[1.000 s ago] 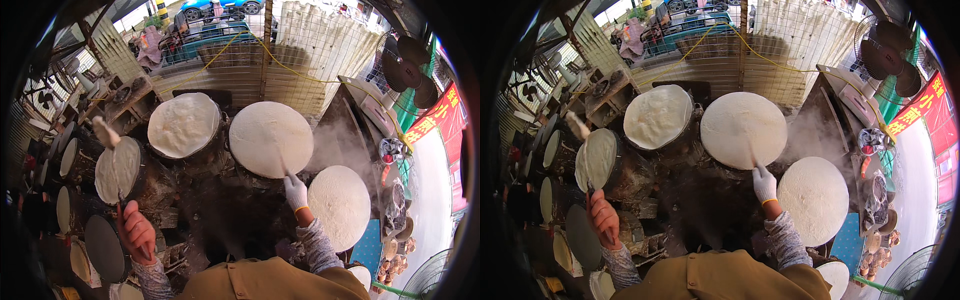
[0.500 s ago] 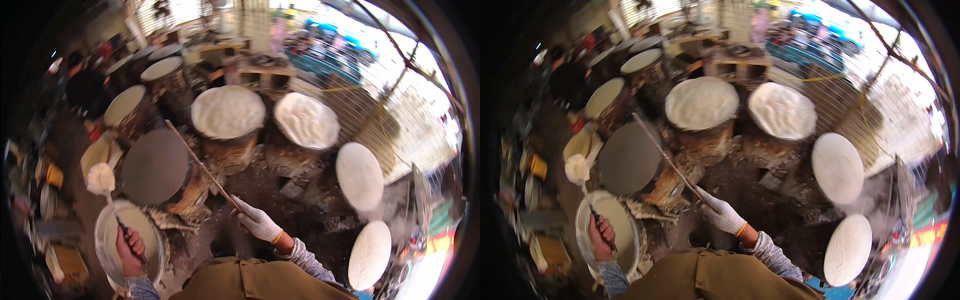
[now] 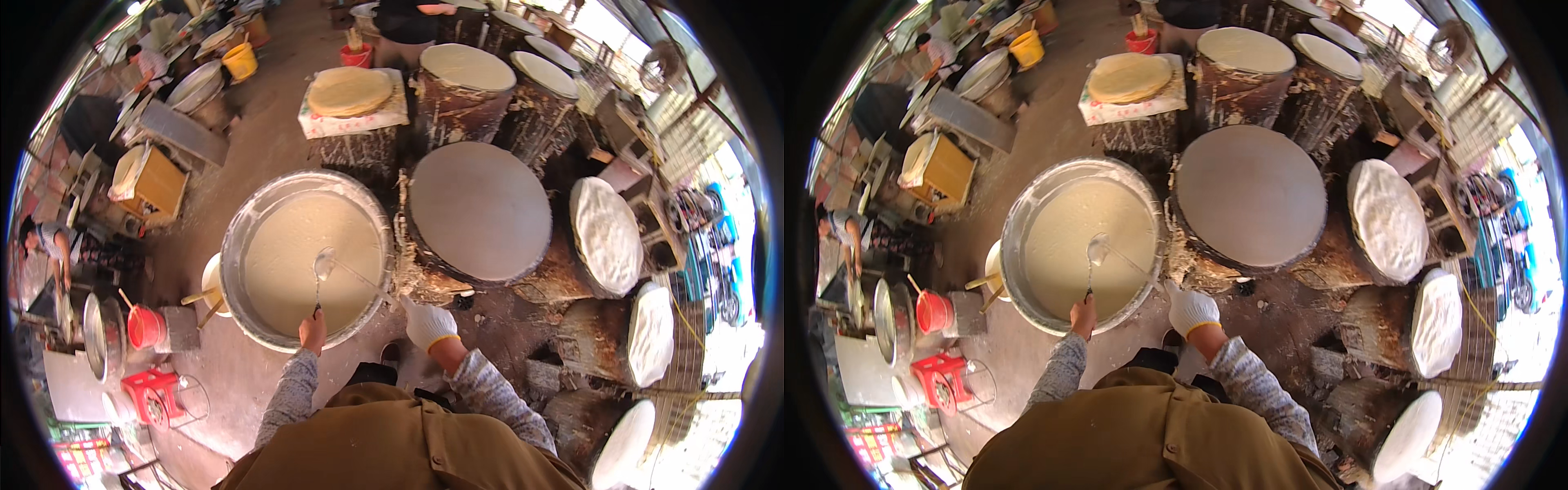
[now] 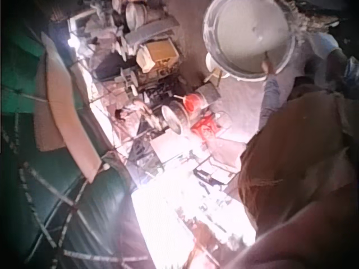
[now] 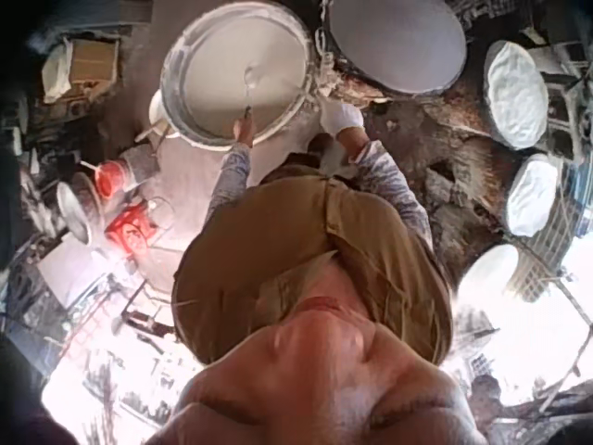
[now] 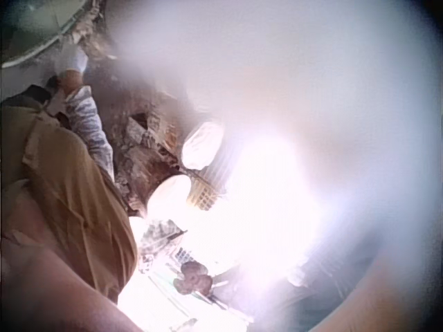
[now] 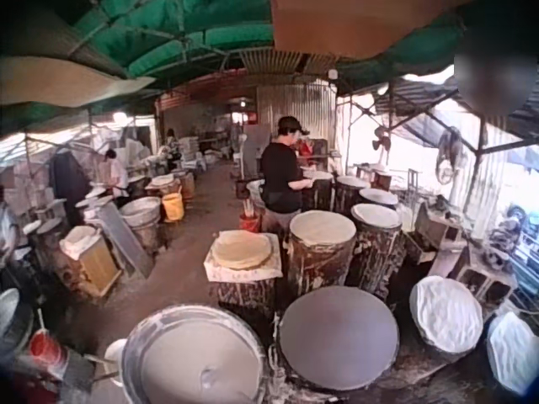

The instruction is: The person ladles batter onto multiple hot griddles, spreads it into thin crepes, flips them with a spatula, and stacks the finished crepes. The person repeats this process across several griddles in a continuous workflow.

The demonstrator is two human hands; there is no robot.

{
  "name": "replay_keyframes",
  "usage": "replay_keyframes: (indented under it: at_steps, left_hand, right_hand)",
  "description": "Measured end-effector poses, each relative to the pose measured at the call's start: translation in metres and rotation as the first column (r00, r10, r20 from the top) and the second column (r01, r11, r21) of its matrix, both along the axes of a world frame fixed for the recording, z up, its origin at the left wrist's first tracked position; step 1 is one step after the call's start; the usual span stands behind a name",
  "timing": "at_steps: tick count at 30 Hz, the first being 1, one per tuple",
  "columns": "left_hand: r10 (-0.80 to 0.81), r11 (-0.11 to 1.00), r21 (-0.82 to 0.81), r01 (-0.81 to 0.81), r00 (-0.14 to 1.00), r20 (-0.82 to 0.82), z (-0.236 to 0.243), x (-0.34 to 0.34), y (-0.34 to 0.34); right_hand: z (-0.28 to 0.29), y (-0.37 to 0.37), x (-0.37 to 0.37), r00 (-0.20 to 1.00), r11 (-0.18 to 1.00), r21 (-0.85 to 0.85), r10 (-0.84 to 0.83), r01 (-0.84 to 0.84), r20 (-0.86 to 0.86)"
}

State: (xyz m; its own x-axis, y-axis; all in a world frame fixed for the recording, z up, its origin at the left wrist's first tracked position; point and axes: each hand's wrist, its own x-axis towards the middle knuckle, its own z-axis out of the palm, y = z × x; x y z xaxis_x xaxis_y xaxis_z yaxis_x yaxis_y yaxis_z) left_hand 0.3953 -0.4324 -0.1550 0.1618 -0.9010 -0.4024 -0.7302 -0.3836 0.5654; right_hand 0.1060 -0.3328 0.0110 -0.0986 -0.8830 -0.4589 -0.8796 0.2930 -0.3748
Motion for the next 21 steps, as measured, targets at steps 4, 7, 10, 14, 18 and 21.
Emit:
replay_keyframes:
  at_steps: [4,7,10,14,18,21]
  left_hand:
    - [-0.029,0.999,-0.012,0.033,0.970,0.242,-0.026,0.008,-0.025]
    - [0.037,0.999,-0.004,-0.037,0.952,0.304,-0.028,0.019,-0.043]
    - [0.065,0.998,-0.007,-0.065,0.958,0.280,-0.031,0.028,-0.053]
    - [0.483,0.801,0.557,-0.218,0.785,-0.387,-0.063,0.028,-0.070]
    - [0.933,0.361,0.910,0.206,-0.078,-0.352,0.013,-0.001,-0.058]
    - [0.873,0.475,0.832,0.285,-0.270,-0.406,0.082,0.016,-0.047]
  right_hand:
    - [-0.045,-0.055,0.014,0.999,0.998,0.051,0.043,-0.043,0.005]
    - [-0.050,-0.083,0.028,0.981,0.976,0.120,0.173,-0.183,0.090]
    - [-0.048,-0.095,0.034,0.993,0.998,0.059,0.007,-0.014,0.122]
    - [-0.071,-0.086,0.040,0.987,0.993,0.082,0.073,-0.085,0.146]
    - [-0.111,-0.048,0.040,0.899,0.992,0.128,-0.054,-0.003,0.436]
    - [-0.030,-0.031,0.033,0.582,0.907,0.367,-0.416,0.208,0.699]
